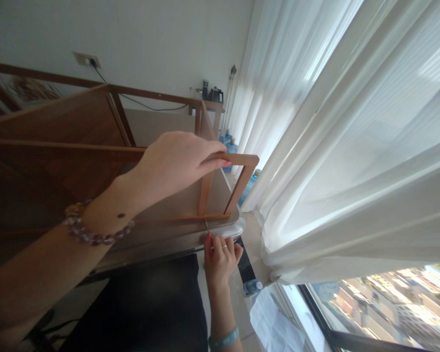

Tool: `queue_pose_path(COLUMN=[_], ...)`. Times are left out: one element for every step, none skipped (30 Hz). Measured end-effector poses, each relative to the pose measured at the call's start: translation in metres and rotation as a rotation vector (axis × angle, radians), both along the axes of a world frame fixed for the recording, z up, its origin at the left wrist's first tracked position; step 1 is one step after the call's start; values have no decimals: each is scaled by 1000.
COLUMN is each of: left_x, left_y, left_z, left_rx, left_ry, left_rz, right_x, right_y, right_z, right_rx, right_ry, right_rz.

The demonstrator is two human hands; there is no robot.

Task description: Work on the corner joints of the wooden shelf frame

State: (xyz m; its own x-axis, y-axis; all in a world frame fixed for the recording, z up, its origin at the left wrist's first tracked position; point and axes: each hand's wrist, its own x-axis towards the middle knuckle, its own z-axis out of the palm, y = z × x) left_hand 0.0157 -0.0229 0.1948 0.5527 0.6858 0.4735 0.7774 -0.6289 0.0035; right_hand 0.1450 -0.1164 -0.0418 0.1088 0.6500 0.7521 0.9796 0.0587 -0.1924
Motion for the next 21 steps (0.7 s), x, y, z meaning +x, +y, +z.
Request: queue_pose_path(left_x=[0, 0, 0, 0, 0, 0, 0, 0, 0, 0, 0, 0, 0, 0, 0, 0, 0, 0, 0, 0, 0], left_y=[0, -1, -1, -2, -3, -3, -4, -4, -5, -5, -5, -5, -5, -5, -5, -5, -4, -4, -4, -4, -4], left_z=[0, 0, 0, 1, 1, 1, 1, 2, 2, 2, 2, 2, 2, 2, 1, 1, 1, 1, 1, 1, 1], left_rx=[-3, -7, -13, -17, -22, -25, -28, -30, -31, -31, -30, -28, -26, -25, -25, -26, -28, -31, -34, -35, -35], left_ry=[-1, -3, -4, -7, -10, -13, -16, -19, -21, -21, -20, -20, -21, -22, -24, -28, -31, -36, -40, -42, -43], left_rz=[0, -1, -4, -6, -8, -10, -12, -13, -13, -14, -14, -15, -16, -17, -17, -16, -16, -15, -16, -17, -17], right_x=[-1, -1, -1, -1, -1, 0, 1, 2, 3, 3, 4, 5, 6, 6, 6, 6, 6, 6, 6, 6, 6], right_y=[-1, -1, -2, -2, -3, -4, -5, -5, -6, -6, -6, -6, -5, -4, -4, -3, -3, -3, -3, -4, -5], right_z=[1, 1, 2, 2, 1, 1, 0, -1, -2, -3, -4, -4, -5, -5, -5, -6, -6, -6, -6, -5, -5], right_rx=[1, 3, 4, 5, 4, 3, 1, -1, -3, -3, -3, -4, -6, -10, -15, -19, -18, -11, 2, 17, 32], right_ry=[-3, -7, -12, -15, -18, -22, -26, -33, -41, -49, -56, -63, -70, -78, -85, -90, -90, -85, -77, -68, -63], right_rz=[5, 11, 15, 16, 15, 7, -4, -18, -32, -43, -54, -59, -56, -51, -48, -49, -51, -54, -57, -55, -48])
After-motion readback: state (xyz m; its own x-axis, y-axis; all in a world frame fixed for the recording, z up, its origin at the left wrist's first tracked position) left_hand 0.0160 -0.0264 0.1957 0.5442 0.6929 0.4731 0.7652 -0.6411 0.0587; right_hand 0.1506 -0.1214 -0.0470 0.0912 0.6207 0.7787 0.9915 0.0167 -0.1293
